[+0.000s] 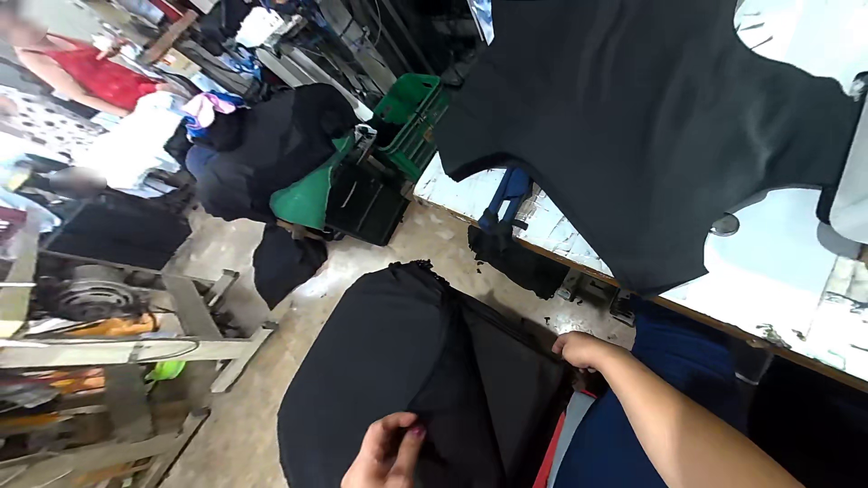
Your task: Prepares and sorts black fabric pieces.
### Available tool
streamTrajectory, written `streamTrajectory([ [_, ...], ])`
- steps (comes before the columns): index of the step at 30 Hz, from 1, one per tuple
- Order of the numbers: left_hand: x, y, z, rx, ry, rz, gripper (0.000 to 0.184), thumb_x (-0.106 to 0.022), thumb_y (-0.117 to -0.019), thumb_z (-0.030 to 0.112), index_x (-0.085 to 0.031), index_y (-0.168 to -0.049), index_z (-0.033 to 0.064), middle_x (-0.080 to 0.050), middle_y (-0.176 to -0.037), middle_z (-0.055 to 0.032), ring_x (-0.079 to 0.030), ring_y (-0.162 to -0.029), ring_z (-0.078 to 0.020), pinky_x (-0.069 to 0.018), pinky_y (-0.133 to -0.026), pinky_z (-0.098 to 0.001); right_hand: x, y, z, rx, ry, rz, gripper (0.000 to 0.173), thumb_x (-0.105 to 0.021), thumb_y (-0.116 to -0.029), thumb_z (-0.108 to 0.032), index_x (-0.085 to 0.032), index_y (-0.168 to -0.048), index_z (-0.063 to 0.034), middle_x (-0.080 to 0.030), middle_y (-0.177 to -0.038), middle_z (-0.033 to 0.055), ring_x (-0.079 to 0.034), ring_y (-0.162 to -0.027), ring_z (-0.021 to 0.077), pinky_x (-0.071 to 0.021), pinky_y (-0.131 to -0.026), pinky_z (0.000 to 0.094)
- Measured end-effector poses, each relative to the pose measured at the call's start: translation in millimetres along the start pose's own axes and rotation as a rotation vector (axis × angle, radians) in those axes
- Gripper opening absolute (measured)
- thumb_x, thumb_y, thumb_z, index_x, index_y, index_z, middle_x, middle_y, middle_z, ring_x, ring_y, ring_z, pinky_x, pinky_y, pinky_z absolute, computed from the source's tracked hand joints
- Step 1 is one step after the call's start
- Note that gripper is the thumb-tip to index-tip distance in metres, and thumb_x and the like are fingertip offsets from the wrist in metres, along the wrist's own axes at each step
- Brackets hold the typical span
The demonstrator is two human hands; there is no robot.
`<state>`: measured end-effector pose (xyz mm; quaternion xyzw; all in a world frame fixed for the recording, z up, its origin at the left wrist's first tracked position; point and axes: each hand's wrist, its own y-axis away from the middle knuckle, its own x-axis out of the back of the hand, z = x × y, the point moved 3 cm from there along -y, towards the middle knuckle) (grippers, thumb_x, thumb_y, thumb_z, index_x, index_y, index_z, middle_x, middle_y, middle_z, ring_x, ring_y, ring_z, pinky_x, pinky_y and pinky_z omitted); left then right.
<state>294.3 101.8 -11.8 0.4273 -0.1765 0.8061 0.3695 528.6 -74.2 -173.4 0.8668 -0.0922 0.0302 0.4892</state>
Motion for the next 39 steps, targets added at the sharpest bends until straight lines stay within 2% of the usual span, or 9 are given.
streamTrajectory([
  [3, 11, -4, -16, -0.037, -0.415, -0.061, 0.046, -0.064, -0.0885, 0.004, -0.061, -0.134, -0.0047, -0.056, -0.136, -0.0342, -0.055, -0.123, -0.0566, -0.0411, -0.097, -0.0723, 0, -2, -1, -0.004, 0.018, -0.003, 0.039, -0.041, -0.1089, -0.017, -0.053, -0.146, -0.0126, -0.062, -0.122, 0.0161, -0.059, -0.093, 0.0230, -0.0480, -0.082, 0.0417],
  [7, -52, -16, 42, -0.189, -0.213, -0.077, 0.034, -0.063, -0.0957, 0.014, -0.067, -0.126, -0.0015, -0.070, -0.107, -0.0201, -0.070, -0.095, -0.0323, -0.0576, -0.085, -0.0505, -4, -7, 4, 0.017, 0.008, 0.016, 0.036, -0.043, -0.1085, -0.016, -0.056, -0.142, -0.0076, -0.062, -0.111, 0.0163, -0.057, -0.084, 0.0214, -0.0478, -0.076, 0.0394],
  [12, -148, -34, 82, -0.281, -0.363, -0.311, 0.039, -0.064, -0.0935, 0.019, -0.067, -0.130, 0.0057, -0.075, -0.097, -0.0150, -0.072, -0.096, -0.0361, -0.0544, -0.090, -0.0564, 2, 7, 6, -0.024, 0.005, 0.029, 0.037, -0.043, -0.1076, -0.014, -0.054, -0.143, -0.0092, -0.062, -0.114, 0.0169, -0.059, -0.086, 0.0222, -0.0490, -0.078, 0.0401],
  [22, -98, -24, 38, -0.045, 0.442, -0.296, 0.032, -0.052, -0.0936, 0.000, -0.066, -0.122, 0.0010, -0.072, -0.103, -0.0033, -0.069, -0.092, -0.0072, -0.0577, -0.083, -0.0248, -3, -7, 3, 0.003, -0.035, 0.023, 0.036, -0.044, -0.1084, -0.015, -0.055, -0.142, -0.0075, -0.063, -0.113, 0.0189, -0.058, -0.085, 0.0238, -0.0482, -0.077, 0.0421],
  [28, -10, -12, -7, -0.186, 0.224, -0.121, 0.035, -0.045, -0.0875, -0.006, -0.078, -0.092, 0.0074, -0.072, -0.102, -0.0018, -0.063, -0.108, -0.0100, -0.0506, -0.099, -0.0276, -3, -7, 5, -0.013, -0.031, 0.015, 0.037, -0.044, -0.1076, -0.013, -0.054, -0.143, -0.0082, -0.062, -0.114, 0.0185, -0.058, -0.084, 0.0232, -0.0480, -0.076, 0.0410],
  [31, 21, -16, -15, -0.069, -0.302, -0.040, 0.030, -0.052, -0.0841, -0.008, -0.073, -0.106, -0.0056, -0.060, -0.129, -0.0310, -0.055, -0.124, -0.0483, -0.0419, -0.102, -0.0635, -3, -9, 6, -0.035, -0.041, 0.015, 0.037, -0.043, -0.1079, -0.014, -0.055, -0.143, -0.0104, -0.062, -0.113, 0.0169, -0.058, -0.084, 0.0220, -0.0478, -0.075, 0.0403],
  [32, 15, -20, -6, -0.074, -0.332, -0.035, 0.032, -0.054, -0.0831, -0.005, -0.071, -0.110, -0.0062, -0.057, -0.132, -0.0334, -0.054, -0.124, -0.0519, -0.0411, -0.101, -0.0662, -2, -9, 5, -0.039, -0.035, 0.018, 0.038, -0.044, -0.1073, -0.014, -0.055, -0.144, -0.0118, -0.063, -0.113, 0.0168, -0.058, -0.083, 0.0223, -0.0477, -0.075, 0.0409],
  [35, -48, -26, 46, -0.174, -0.197, -0.115, 0.032, -0.059, -0.0918, 0.010, -0.069, -0.119, -0.0020, -0.068, -0.113, -0.0220, -0.068, -0.100, -0.0321, -0.0573, -0.087, -0.0489, -4, -9, 6, -0.015, -0.030, 0.019, 0.039, -0.045, -0.1064, -0.013, -0.056, -0.143, -0.0102, -0.064, -0.112, 0.0182, -0.059, -0.085, 0.0253, -0.0486, -0.076, 0.0442],
  [39, -144, -38, 77, -0.264, -0.325, -0.329, 0.037, -0.068, -0.0931, 0.019, -0.068, -0.128, 0.0076, -0.074, -0.097, -0.0141, -0.071, -0.094, -0.0350, -0.0556, -0.086, -0.0573, -1, -2, 9, -0.014, -0.016, 0.040, 0.038, -0.045, -0.1054, -0.010, -0.057, -0.141, -0.0082, -0.064, -0.109, 0.0179, -0.060, -0.083, 0.0248, -0.0497, -0.074, 0.0432],
])
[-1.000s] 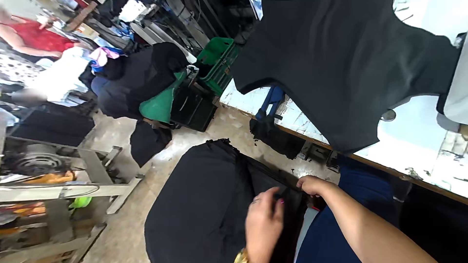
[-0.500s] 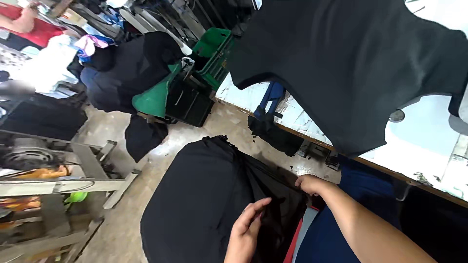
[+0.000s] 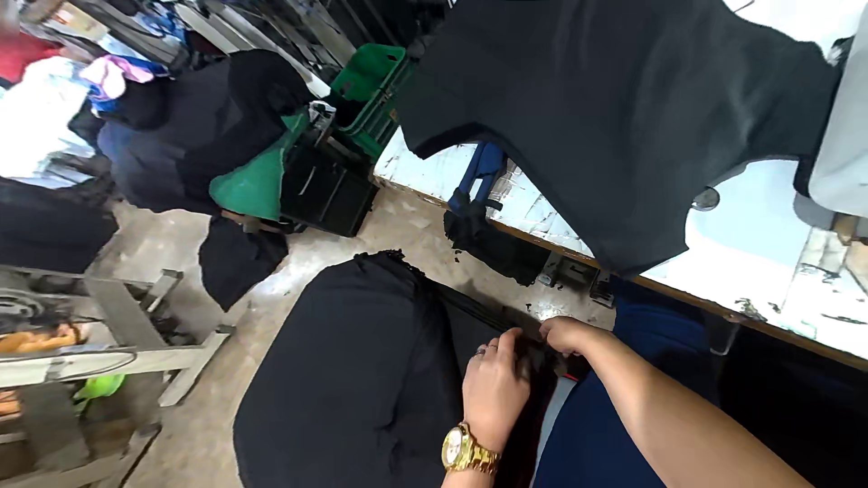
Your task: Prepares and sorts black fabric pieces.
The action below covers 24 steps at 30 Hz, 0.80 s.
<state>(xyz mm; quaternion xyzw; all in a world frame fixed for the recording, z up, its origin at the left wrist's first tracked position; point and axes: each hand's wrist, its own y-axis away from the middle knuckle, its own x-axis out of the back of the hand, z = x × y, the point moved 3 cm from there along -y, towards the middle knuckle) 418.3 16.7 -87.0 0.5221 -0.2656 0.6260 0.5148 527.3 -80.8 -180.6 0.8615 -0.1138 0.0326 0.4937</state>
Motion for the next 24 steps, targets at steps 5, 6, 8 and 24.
streamTrajectory([
  [5, 6, 4, -20, 0.146, 0.309, -0.039, 0.029, -0.063, -0.0968, 0.008, -0.067, -0.125, 0.0089, -0.075, -0.099, -0.0070, -0.073, -0.090, -0.0202, -0.0591, -0.085, -0.0457, 6, 4, 3, -0.018, -0.069, -0.014, 0.039, -0.045, -0.1065, -0.011, -0.054, -0.145, -0.0101, -0.063, -0.112, 0.0165, -0.058, -0.083, 0.0219, -0.0486, -0.074, 0.0401],
  [6, 8, 7, -25, 0.166, 0.391, -0.029, 0.028, -0.061, -0.0972, 0.007, -0.066, -0.124, 0.0083, -0.075, -0.100, -0.0057, -0.072, -0.091, -0.0160, -0.0591, -0.084, -0.0402, 5, 4, 1, -0.013, -0.065, -0.022, 0.039, -0.045, -0.1069, -0.011, -0.055, -0.144, -0.0103, -0.064, -0.113, 0.0166, -0.059, -0.083, 0.0223, -0.0489, -0.074, 0.0402],
  [8, 11, 13, -33, 0.166, 0.513, -0.002, 0.027, -0.057, -0.0965, 0.005, -0.066, -0.122, 0.0069, -0.073, -0.103, -0.0042, -0.070, -0.092, -0.0108, -0.0582, -0.084, -0.0317, 3, 2, -1, 0.003, -0.055, -0.037, 0.038, -0.044, -0.1077, -0.012, -0.055, -0.143, -0.0092, -0.063, -0.112, 0.0173, -0.058, -0.083, 0.0233, -0.0486, -0.074, 0.0413],
  [24, 94, 96, -140, 0.433, 0.535, 0.229, 0.015, -0.060, -0.0936, 0.004, -0.066, -0.107, 0.0008, -0.069, -0.094, -0.0006, -0.067, -0.080, -0.0061, -0.0581, -0.073, -0.0251, 4, -2, -3, 0.003, -0.035, -0.062, 0.041, -0.043, -0.1061, -0.010, -0.053, -0.146, -0.0076, -0.062, -0.121, 0.0217, -0.060, -0.093, 0.0300, -0.0489, -0.082, 0.0487],
])
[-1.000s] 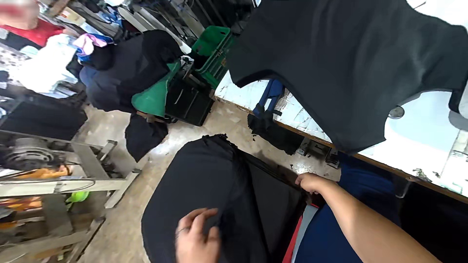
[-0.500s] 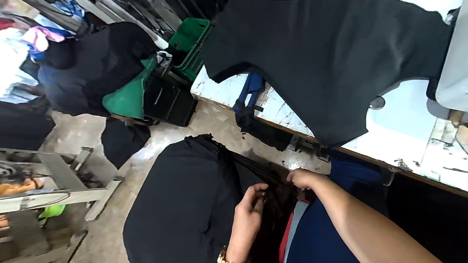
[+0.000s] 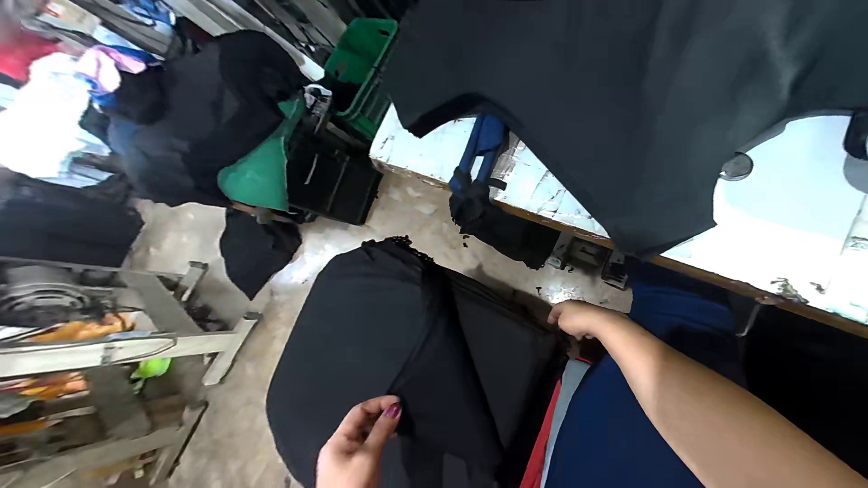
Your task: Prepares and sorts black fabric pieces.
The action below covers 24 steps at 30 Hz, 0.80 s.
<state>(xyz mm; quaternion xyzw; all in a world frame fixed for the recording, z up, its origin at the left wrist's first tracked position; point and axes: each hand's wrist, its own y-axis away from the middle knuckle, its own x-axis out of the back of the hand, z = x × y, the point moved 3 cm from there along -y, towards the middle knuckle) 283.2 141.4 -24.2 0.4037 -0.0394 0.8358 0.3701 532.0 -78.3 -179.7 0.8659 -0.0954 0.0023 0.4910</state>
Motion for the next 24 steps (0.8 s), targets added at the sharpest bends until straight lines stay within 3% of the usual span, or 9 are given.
streamTrajectory([
  [2, 0, -2, -12, -0.024, -0.407, -0.023, 0.033, -0.061, -0.0934, 0.000, -0.064, -0.127, -0.0030, -0.067, -0.122, -0.0197, -0.068, -0.106, -0.0275, -0.0560, -0.092, -0.0450, -1, -6, 5, -0.008, 0.000, 0.016, 0.041, -0.044, -0.1053, -0.010, -0.055, -0.144, -0.0096, -0.062, -0.121, 0.0198, -0.060, -0.090, 0.0278, -0.0491, -0.080, 0.0472],
  [3, -2, -4, -13, -0.073, -0.535, -0.028, 0.041, -0.062, -0.0910, 0.000, -0.063, -0.132, -0.0014, -0.060, -0.136, -0.0273, -0.059, -0.123, -0.0434, -0.0476, -0.102, -0.0601, -2, -10, 8, -0.009, 0.004, 0.028, 0.040, -0.044, -0.1047, -0.009, -0.056, -0.143, -0.0103, -0.062, -0.118, 0.0186, -0.059, -0.087, 0.0261, -0.0490, -0.078, 0.0459],
  [5, -19, -2, 7, -0.282, -0.578, 0.071, 0.044, -0.062, -0.0838, 0.000, -0.067, -0.128, -0.0014, -0.050, -0.143, -0.0366, -0.046, -0.130, -0.0609, -0.0362, -0.100, -0.0751, -1, -7, 6, -0.014, 0.015, 0.030, 0.040, -0.043, -0.1058, -0.011, -0.055, -0.144, -0.0108, -0.063, -0.119, 0.0187, -0.059, -0.089, 0.0263, -0.0485, -0.078, 0.0459],
  [7, -58, 5, 45, -0.437, -0.480, 0.118, 0.037, -0.061, -0.0873, 0.008, -0.069, -0.122, -0.0033, -0.059, -0.127, -0.0325, -0.057, -0.117, -0.0504, -0.0457, -0.097, -0.0641, -3, -5, 6, -0.011, 0.026, 0.029, 0.040, -0.043, -0.1063, -0.012, -0.055, -0.144, -0.0103, -0.063, -0.119, 0.0192, -0.059, -0.090, 0.0267, -0.0484, -0.079, 0.0464],
  [9, -112, 5, 71, -0.495, -0.419, -0.033, 0.034, -0.064, -0.0935, 0.017, -0.069, -0.122, -0.0004, -0.068, -0.108, -0.0222, -0.068, -0.098, -0.0356, -0.0561, -0.086, -0.0539, -1, 0, 2, -0.020, 0.045, 0.023, 0.041, -0.041, -0.1067, -0.012, -0.054, -0.146, -0.0102, -0.063, -0.121, 0.0198, -0.061, -0.094, 0.0277, -0.0489, -0.083, 0.0472],
  [12, -168, -7, 74, -0.499, -0.462, -0.199, 0.035, -0.071, -0.0920, 0.017, -0.069, -0.126, 0.0060, -0.073, -0.098, -0.0154, -0.070, -0.093, -0.0357, -0.0556, -0.083, -0.0591, 2, 4, 3, -0.018, 0.062, 0.042, 0.042, -0.043, -0.1051, -0.009, -0.055, -0.145, -0.0102, -0.063, -0.121, 0.0201, -0.062, -0.093, 0.0278, -0.0500, -0.083, 0.0468],
  [18, -140, -16, 66, -0.129, -0.042, -0.289, 0.027, -0.064, -0.0973, 0.006, -0.065, -0.124, 0.0107, -0.073, -0.093, -0.0021, -0.070, -0.081, -0.0118, -0.0582, -0.076, -0.0358, 2, 3, 6, -0.017, 0.025, 0.040, 0.039, -0.041, -0.1066, -0.009, -0.055, -0.144, -0.0080, -0.063, -0.114, 0.0180, -0.059, -0.088, 0.0255, -0.0491, -0.080, 0.0454],
  [21, -126, -12, 58, -0.135, 0.150, -0.297, 0.029, -0.057, -0.0964, 0.000, -0.065, -0.123, 0.0088, -0.071, -0.095, -0.0013, -0.068, -0.082, -0.0096, -0.0573, -0.075, -0.0288, -3, -5, 5, -0.003, 0.037, 0.025, 0.039, -0.042, -0.1065, -0.009, -0.056, -0.143, -0.0083, -0.062, -0.110, 0.0174, -0.058, -0.083, 0.0241, -0.0486, -0.076, 0.0441],
  [24, -93, -5, 54, -0.216, 0.269, -0.294, 0.035, -0.050, -0.0908, -0.003, -0.076, -0.110, 0.0088, -0.073, -0.108, 0.0008, -0.068, -0.100, -0.0089, -0.0568, -0.087, -0.0270, -1, 1, -1, -0.017, 0.065, 0.003, 0.039, -0.041, -0.1064, -0.009, -0.055, -0.143, -0.0090, -0.061, -0.110, 0.0161, -0.055, -0.081, 0.0220, -0.0465, -0.073, 0.0412],
])
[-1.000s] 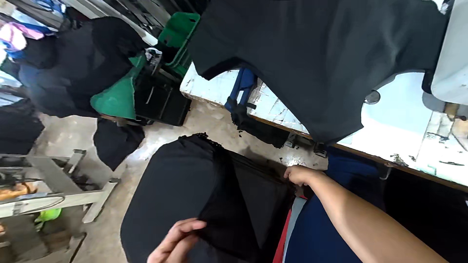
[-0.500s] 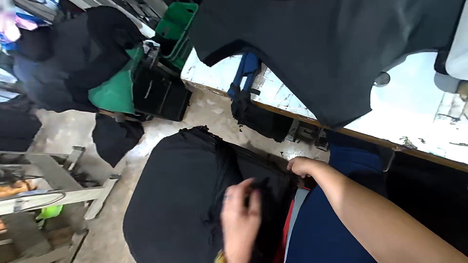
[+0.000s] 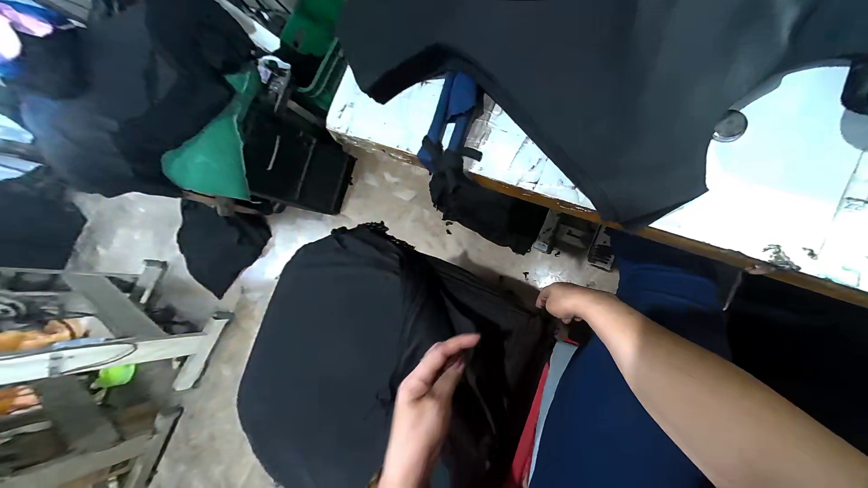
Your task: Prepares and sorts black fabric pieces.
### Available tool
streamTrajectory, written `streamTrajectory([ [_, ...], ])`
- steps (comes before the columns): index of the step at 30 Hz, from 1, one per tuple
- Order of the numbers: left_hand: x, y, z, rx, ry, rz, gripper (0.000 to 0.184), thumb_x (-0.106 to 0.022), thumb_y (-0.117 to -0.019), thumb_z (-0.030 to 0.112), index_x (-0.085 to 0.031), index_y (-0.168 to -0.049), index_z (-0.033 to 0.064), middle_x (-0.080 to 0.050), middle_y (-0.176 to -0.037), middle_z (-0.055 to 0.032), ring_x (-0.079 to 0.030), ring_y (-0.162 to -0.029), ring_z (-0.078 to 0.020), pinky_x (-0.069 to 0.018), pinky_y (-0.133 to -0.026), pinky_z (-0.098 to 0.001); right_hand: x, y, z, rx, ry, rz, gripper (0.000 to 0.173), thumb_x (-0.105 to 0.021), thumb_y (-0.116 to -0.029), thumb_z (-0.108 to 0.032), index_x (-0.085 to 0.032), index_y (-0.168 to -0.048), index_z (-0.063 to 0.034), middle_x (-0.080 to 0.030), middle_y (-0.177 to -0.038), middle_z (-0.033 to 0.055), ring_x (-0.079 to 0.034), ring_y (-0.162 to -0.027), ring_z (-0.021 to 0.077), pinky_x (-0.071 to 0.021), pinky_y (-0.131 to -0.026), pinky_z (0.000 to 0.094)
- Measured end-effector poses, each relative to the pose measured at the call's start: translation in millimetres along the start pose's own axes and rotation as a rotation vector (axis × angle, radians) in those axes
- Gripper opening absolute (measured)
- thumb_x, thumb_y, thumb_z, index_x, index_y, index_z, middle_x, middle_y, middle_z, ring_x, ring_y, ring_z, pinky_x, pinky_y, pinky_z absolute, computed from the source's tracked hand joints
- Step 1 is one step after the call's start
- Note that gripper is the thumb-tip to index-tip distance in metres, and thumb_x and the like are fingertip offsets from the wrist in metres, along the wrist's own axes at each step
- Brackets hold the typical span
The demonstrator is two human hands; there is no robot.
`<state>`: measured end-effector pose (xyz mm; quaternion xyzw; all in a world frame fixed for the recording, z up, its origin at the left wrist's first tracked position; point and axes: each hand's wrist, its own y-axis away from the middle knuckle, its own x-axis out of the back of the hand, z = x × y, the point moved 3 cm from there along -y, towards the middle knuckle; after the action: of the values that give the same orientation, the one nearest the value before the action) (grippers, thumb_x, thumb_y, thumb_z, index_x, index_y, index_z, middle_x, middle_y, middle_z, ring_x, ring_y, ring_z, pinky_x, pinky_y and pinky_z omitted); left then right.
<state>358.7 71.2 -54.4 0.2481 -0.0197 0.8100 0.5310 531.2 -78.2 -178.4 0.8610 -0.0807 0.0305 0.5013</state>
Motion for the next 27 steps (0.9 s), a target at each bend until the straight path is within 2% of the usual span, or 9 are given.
streamTrajectory([
  [3, 59, 22, 6, -0.032, -0.214, 0.184, 0.032, -0.046, -0.0876, -0.002, -0.076, -0.091, 0.0079, -0.072, -0.102, 0.0008, -0.067, -0.099, -0.0088, -0.0562, -0.086, -0.0272, 0, 4, -2, -0.005, 0.015, -0.020, 0.040, -0.040, -0.1069, -0.009, -0.053, -0.145, -0.0081, -0.061, -0.113, 0.0179, -0.056, -0.084, 0.0240, -0.0467, -0.075, 0.0430],
  [4, 79, 27, 9, -0.004, -0.424, 0.262, 0.027, -0.047, -0.0869, -0.001, -0.074, -0.093, 0.0042, -0.070, -0.106, -0.0049, -0.065, -0.103, -0.0133, -0.0550, -0.089, -0.0320, -1, 3, -2, -0.005, 0.035, -0.023, 0.040, -0.040, -0.1075, -0.010, -0.053, -0.145, -0.0081, -0.061, -0.112, 0.0177, -0.056, -0.084, 0.0243, -0.0473, -0.075, 0.0431],
  [6, 94, 26, 20, 0.056, -0.750, 0.309, 0.032, -0.052, -0.0870, 0.002, -0.071, -0.112, -0.0040, -0.057, -0.134, -0.0275, -0.055, -0.125, -0.0386, -0.0441, -0.102, -0.0550, -1, -2, -1, -0.003, 0.048, -0.011, 0.040, -0.040, -0.1072, -0.012, -0.054, -0.145, -0.0089, -0.061, -0.107, 0.0155, -0.056, -0.081, 0.0229, -0.0468, -0.074, 0.0421],
  [7, 86, 21, 25, 0.024, -0.791, 0.326, 0.034, -0.053, -0.0871, 0.004, -0.069, -0.116, -0.0051, -0.054, -0.135, -0.0317, -0.055, -0.123, -0.0427, -0.0451, -0.101, -0.0568, -1, -3, -1, -0.004, 0.042, -0.009, 0.040, -0.040, -0.1072, -0.012, -0.053, -0.145, -0.0089, -0.062, -0.108, 0.0158, -0.057, -0.082, 0.0233, -0.0472, -0.075, 0.0428],
  [9, 43, 6, 32, -0.092, -0.704, 0.278, 0.030, -0.057, -0.0917, 0.009, -0.067, -0.115, -0.0061, -0.062, -0.118, -0.0262, -0.063, -0.103, -0.0328, -0.0536, -0.088, -0.0475, -4, 1, -1, -0.009, 0.031, -0.017, 0.042, -0.040, -0.1079, -0.012, -0.050, -0.148, -0.0080, -0.062, -0.112, 0.0171, -0.058, -0.085, 0.0243, -0.0476, -0.077, 0.0435],
  [14, -70, -40, 10, -0.014, -0.795, -0.073, 0.035, -0.070, -0.0950, 0.017, -0.066, -0.128, 0.0066, -0.072, -0.095, -0.0149, -0.070, -0.087, -0.0351, -0.0554, -0.079, -0.0605, 0, 3, 8, 0.017, 0.044, 0.019, 0.039, -0.044, -0.1055, -0.009, -0.057, -0.142, -0.0071, -0.064, -0.118, 0.0204, -0.062, -0.090, 0.0286, -0.0504, -0.081, 0.0477],
  [20, -44, -32, 3, 0.081, -0.449, -0.021, 0.030, -0.063, -0.0971, 0.003, -0.064, -0.126, 0.0094, -0.072, -0.097, -0.0060, -0.070, -0.083, -0.0173, -0.0580, -0.076, -0.0434, 4, 0, 4, 0.002, -0.013, 0.019, 0.041, -0.042, -0.1049, -0.006, -0.055, -0.144, -0.0099, -0.063, -0.115, 0.0177, -0.059, -0.086, 0.0242, -0.0490, -0.078, 0.0437],
  [23, -7, -11, 7, -0.018, -0.284, -0.003, 0.035, -0.054, -0.0950, 0.003, -0.066, -0.127, 0.0102, -0.071, -0.108, -0.0015, -0.069, -0.089, -0.0100, -0.0598, -0.077, -0.0320, 0, -2, -5, 0.031, -0.034, 0.010, 0.040, -0.041, -0.1064, -0.008, -0.055, -0.144, -0.0108, -0.063, -0.115, 0.0186, -0.059, -0.087, 0.0260, -0.0490, -0.077, 0.0449],
  [27, 64, 15, -2, -0.023, -0.512, 0.218, 0.028, -0.050, -0.0907, 0.008, -0.075, -0.101, 0.0023, -0.066, -0.113, -0.0105, -0.062, -0.107, -0.0164, -0.0516, -0.093, -0.0344, 2, -4, -4, 0.015, 0.000, 0.003, 0.041, -0.040, -0.1065, -0.010, -0.054, -0.145, -0.0096, -0.062, -0.116, 0.0183, -0.059, -0.088, 0.0259, -0.0481, -0.077, 0.0452],
])
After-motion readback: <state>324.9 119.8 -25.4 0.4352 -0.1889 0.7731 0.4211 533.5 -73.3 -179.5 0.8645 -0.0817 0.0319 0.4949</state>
